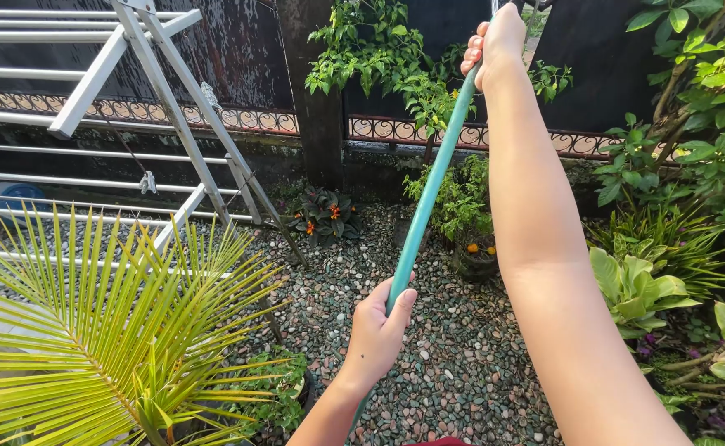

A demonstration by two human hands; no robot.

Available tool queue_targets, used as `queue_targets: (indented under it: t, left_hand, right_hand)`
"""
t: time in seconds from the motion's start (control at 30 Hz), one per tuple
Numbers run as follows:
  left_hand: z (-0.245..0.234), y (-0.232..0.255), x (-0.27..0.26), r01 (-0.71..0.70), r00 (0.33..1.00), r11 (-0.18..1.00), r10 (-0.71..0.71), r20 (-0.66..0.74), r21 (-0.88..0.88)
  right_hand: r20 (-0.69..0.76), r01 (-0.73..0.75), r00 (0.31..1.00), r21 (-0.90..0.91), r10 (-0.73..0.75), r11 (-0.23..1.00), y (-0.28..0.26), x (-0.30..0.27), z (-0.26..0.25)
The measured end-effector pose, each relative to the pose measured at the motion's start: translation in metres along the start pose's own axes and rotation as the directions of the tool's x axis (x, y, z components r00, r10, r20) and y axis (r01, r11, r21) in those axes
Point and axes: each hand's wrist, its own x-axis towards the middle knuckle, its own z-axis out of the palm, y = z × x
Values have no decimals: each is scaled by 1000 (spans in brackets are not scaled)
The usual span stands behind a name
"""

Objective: Watering various potted and ground plants in a home garden using a water hose.

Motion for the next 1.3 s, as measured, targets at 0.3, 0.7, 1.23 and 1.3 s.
queue_targets:
  t: [0.3, 0.7, 1.23, 1.3]
  left_hand:
    - [0, -2, 3, 23, 1000, 1000, -23, -1, 14]
    - [-2, 5, 13, -42, 999, 999, 42, 7, 1]
    - [35, -1, 119, -34, 998, 998, 36, 47, -53]
    - [46, -1, 140, -48, 996, 997, 53, 69, -62]
  right_hand:
    - [-9, 2, 1000, 12, -2, 1000, -1, 3, -1]
    - [4, 59, 998, 27, -59, 998, -12, -8, 16]
    - [27, 81, 996, 53, -83, 995, -39, 123, 5]
    - [56, 108, 992, 36, -109, 994, -48, 145, -7]
